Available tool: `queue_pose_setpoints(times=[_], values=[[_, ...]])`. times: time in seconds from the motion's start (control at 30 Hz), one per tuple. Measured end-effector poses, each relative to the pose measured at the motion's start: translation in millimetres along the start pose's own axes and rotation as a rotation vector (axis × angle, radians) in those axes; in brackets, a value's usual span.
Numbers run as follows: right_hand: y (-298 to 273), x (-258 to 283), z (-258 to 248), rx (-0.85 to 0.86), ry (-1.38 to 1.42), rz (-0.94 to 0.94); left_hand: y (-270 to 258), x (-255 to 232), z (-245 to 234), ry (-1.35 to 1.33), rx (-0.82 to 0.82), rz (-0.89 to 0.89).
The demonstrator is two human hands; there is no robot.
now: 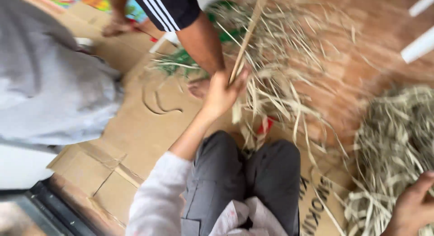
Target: Weaving long natural fiber strips around a wooden guide while sitting on the floor.
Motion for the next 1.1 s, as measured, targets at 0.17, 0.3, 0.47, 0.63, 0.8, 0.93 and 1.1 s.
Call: queue_pose_setpoints(times=[0.17,0.3,0.47,0.63,0.8,0.93,1.1], values=[[-54.7,233.1,0.3,-0.031,0.224,-0.376,77.3,-29.9,-26.6,0.166,-0.226,0.261],[-136.6,200.8,127.7,0.393,0.832,0.090,14.9,-32.9,5.1,0.157,-0.159,0.182],[-252.2,215.7,201.0,1.142,1.124,1.050,-95.3,57.9,85.1,-0.164,-0.017,-0.218],[-262.4,168.6,197.7,1.023,0.883,1.158,-136.2,89.3,116.5,-0.423,0.131,-0.543],[-258.2,70.2,182.1,1.110,0.680,0.780,-115.2,186.8,117.3,-0.361,0.189,-0.640],[-233.6,21.3,168.8,1.129,0.519,0.539,-26.0,315.2,99.5,-0.060,0.049,-0.530],[-176.6,96.4,153.9,0.888,0.249,0.299,47.8,91.0,20.2,0.242,0.162,-0.050]])
Point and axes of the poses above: each hand's wrist, its own y-axis towards the middle knuckle, its own z-axis out of the palm, x = y × z, the point moved 6 cm from there along y, towards the middle knuckle, and after that the axes turned 7 degrees about -x, right-handed, at the moved point
